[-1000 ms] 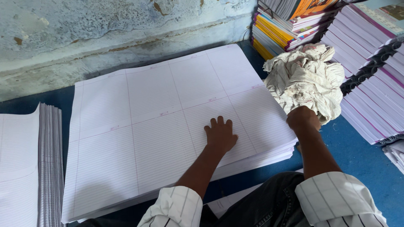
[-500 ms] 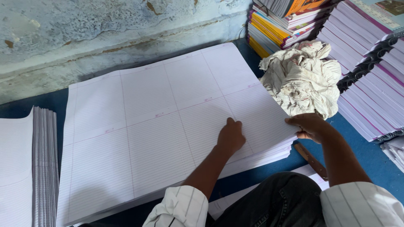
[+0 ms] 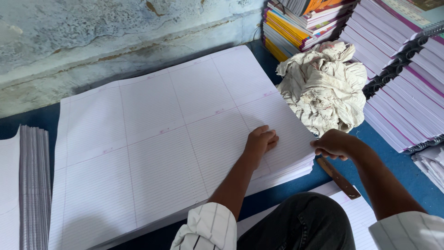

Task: The person folds large sheets of lined paper in half and presses the crease with a wooden block. They repeat this process for multiple sheets, stacking the folded sheets to the left.

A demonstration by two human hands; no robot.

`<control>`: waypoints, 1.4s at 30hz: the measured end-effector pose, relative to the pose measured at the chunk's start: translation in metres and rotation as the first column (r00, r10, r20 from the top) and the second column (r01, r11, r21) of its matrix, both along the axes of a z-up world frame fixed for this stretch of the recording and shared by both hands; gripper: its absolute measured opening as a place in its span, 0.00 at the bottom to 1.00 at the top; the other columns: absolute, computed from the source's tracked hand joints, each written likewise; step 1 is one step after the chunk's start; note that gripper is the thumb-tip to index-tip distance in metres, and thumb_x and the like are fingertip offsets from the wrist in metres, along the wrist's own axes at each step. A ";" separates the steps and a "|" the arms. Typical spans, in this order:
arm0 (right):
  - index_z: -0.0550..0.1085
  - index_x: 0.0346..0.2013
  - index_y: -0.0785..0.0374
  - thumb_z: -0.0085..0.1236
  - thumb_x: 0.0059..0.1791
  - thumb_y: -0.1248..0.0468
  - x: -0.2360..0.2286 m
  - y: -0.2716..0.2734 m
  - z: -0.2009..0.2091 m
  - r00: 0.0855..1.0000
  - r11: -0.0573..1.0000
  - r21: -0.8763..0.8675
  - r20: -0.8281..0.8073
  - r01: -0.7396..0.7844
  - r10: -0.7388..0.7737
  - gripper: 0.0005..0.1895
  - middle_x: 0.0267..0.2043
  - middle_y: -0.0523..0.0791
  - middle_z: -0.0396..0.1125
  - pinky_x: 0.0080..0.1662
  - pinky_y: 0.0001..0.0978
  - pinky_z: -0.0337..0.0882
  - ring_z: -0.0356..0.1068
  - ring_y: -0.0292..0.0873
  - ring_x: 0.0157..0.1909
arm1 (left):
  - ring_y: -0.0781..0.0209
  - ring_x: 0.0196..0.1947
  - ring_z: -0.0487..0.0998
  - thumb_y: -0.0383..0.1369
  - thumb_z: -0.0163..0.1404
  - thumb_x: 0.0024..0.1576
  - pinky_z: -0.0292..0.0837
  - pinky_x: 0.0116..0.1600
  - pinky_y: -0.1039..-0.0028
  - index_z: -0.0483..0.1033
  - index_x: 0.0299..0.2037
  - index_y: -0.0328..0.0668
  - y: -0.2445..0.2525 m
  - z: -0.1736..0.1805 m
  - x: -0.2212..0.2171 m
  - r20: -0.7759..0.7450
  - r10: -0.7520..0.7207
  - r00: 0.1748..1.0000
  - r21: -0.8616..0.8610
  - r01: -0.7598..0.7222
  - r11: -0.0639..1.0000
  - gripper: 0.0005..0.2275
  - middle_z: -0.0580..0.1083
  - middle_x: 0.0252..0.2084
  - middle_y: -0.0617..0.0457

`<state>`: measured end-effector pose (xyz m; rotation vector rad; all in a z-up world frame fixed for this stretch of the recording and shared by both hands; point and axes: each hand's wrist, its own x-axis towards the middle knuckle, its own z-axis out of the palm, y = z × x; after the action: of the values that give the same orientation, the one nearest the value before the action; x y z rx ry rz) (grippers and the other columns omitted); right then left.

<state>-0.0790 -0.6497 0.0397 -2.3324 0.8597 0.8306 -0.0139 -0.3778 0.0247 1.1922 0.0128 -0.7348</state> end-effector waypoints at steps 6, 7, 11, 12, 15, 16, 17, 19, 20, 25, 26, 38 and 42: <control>0.84 0.38 0.61 0.45 0.57 0.43 -0.002 0.045 0.032 0.857 0.787 -0.359 -0.082 -0.501 0.508 0.28 0.34 0.44 0.80 0.43 0.39 0.78 0.79 0.41 0.34 | 0.43 0.68 0.67 0.37 0.44 0.63 0.64 0.71 0.61 0.49 0.71 0.27 -0.019 -0.010 0.008 -0.156 0.048 0.987 -0.166 -0.074 0.983 0.30 0.63 0.68 0.30; 0.83 0.39 0.58 0.45 0.56 0.43 -0.005 0.054 0.042 0.854 0.778 -0.378 -0.077 -0.502 0.514 0.26 0.34 0.44 0.79 0.44 0.40 0.78 0.79 0.41 0.36 | 0.42 0.69 0.66 0.37 0.43 0.63 0.63 0.72 0.60 0.48 0.72 0.27 -0.022 -0.011 0.009 -0.173 0.060 0.983 -0.189 -0.093 0.978 0.30 0.62 0.68 0.30; 0.81 0.42 0.53 0.46 0.54 0.42 -0.020 0.081 0.076 0.803 0.732 -0.401 -0.014 -0.550 0.596 0.23 0.37 0.43 0.77 0.46 0.44 0.77 0.77 0.43 0.40 | 0.42 0.71 0.63 0.40 0.40 0.65 0.60 0.73 0.60 0.47 0.72 0.27 -0.031 -0.019 0.012 -0.159 0.125 0.979 -0.230 -0.160 0.960 0.30 0.60 0.70 0.30; 0.80 0.42 0.52 0.45 0.54 0.43 -0.022 0.083 0.081 0.779 0.719 -0.397 0.014 -0.571 0.626 0.22 0.37 0.43 0.76 0.46 0.44 0.77 0.77 0.44 0.41 | 0.41 0.71 0.63 0.40 0.39 0.65 0.59 0.73 0.60 0.47 0.72 0.26 -0.033 -0.021 0.013 -0.133 0.144 0.981 -0.231 -0.172 0.958 0.30 0.60 0.70 0.30; 0.81 0.41 0.53 0.44 0.54 0.43 -0.027 0.083 0.087 0.736 0.687 -0.415 0.057 -0.597 0.674 0.22 0.36 0.45 0.77 0.48 0.43 0.76 0.77 0.47 0.41 | 0.41 0.72 0.61 0.41 0.38 0.66 0.57 0.74 0.60 0.44 0.72 0.25 -0.035 -0.022 0.016 -0.151 0.191 0.970 -0.295 -0.229 0.928 0.31 0.59 0.71 0.29; 0.81 0.41 0.53 0.45 0.54 0.43 -0.027 0.081 0.086 0.727 0.682 -0.409 0.064 -0.606 0.684 0.22 0.37 0.45 0.77 0.48 0.43 0.76 0.77 0.46 0.41 | 0.41 0.72 0.61 0.42 0.38 0.65 0.57 0.74 0.60 0.44 0.72 0.26 -0.035 -0.021 0.018 -0.150 0.201 0.968 -0.290 -0.237 0.927 0.31 0.59 0.71 0.29; 0.81 0.41 0.53 0.45 0.54 0.43 -0.028 0.079 0.085 0.717 0.677 -0.404 0.072 -0.615 0.694 0.22 0.37 0.44 0.78 0.48 0.42 0.76 0.77 0.46 0.41 | 0.41 0.72 0.61 0.42 0.37 0.65 0.57 0.74 0.60 0.43 0.72 0.26 -0.036 -0.019 0.019 -0.148 0.211 0.966 -0.285 -0.246 0.926 0.32 0.59 0.71 0.29; 0.81 0.41 0.53 0.46 0.53 0.44 -0.029 0.073 0.078 0.687 0.671 -0.389 0.122 -0.631 0.716 0.22 0.38 0.44 0.78 0.48 0.42 0.76 0.77 0.46 0.41 | 0.41 0.72 0.61 0.44 0.36 0.65 0.57 0.75 0.60 0.41 0.73 0.27 -0.036 -0.016 0.021 -0.151 0.228 0.962 -0.274 -0.263 0.925 0.33 0.58 0.71 0.29; 0.81 0.41 0.54 0.47 0.53 0.44 -0.030 0.071 0.074 0.667 0.670 -0.380 0.162 -0.638 0.727 0.22 0.39 0.43 0.77 0.48 0.43 0.76 0.77 0.47 0.41 | 0.41 0.72 0.61 0.45 0.36 0.65 0.56 0.75 0.60 0.39 0.73 0.27 -0.036 -0.015 0.022 -0.157 0.236 0.959 -0.268 -0.271 0.924 0.33 0.58 0.72 0.30; 0.80 0.44 0.55 0.51 0.51 0.47 -0.034 0.059 0.049 0.602 0.645 -0.390 0.242 -0.658 0.761 0.19 0.40 0.43 0.77 0.45 0.42 0.76 0.77 0.46 0.40 | 0.42 0.72 0.60 0.49 0.35 0.66 0.55 0.75 0.60 0.38 0.73 0.26 -0.038 -0.017 0.030 -0.152 0.282 0.947 -0.294 -0.316 0.902 0.36 0.58 0.72 0.29; 0.80 0.43 0.56 0.52 0.51 0.47 -0.033 0.056 0.045 0.599 0.632 -0.395 0.220 -0.667 0.770 0.19 0.40 0.43 0.77 0.46 0.41 0.77 0.77 0.45 0.39 | 0.42 0.72 0.61 0.50 0.35 0.65 0.55 0.75 0.59 0.38 0.73 0.26 -0.039 -0.019 0.033 -0.160 0.289 0.944 -0.303 -0.325 0.896 0.36 0.58 0.72 0.29; 0.79 0.43 0.55 0.55 0.51 0.54 -0.032 0.035 0.026 0.525 0.614 -0.334 0.323 -0.715 0.787 0.12 0.39 0.41 0.75 0.47 0.35 0.76 0.73 0.39 0.44 | 0.43 0.72 0.61 0.52 0.34 0.65 0.55 0.75 0.61 0.38 0.74 0.29 -0.040 -0.012 0.050 -0.178 0.313 0.933 -0.299 -0.355 0.886 0.37 0.59 0.71 0.30; 0.79 0.43 0.54 0.56 0.50 0.55 -0.032 0.034 0.024 0.498 0.606 -0.302 0.365 -0.736 0.787 0.11 0.37 0.40 0.74 0.46 0.34 0.76 0.69 0.38 0.45 | 0.42 0.73 0.60 0.53 0.33 0.65 0.54 0.75 0.61 0.38 0.74 0.29 -0.040 -0.006 0.051 -0.203 0.313 0.928 -0.304 -0.364 0.880 0.37 0.57 0.72 0.29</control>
<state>-0.1111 -0.6162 0.0641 -2.8370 -0.4389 0.4572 0.0366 -0.4174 0.0186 0.7756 0.2092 -0.4872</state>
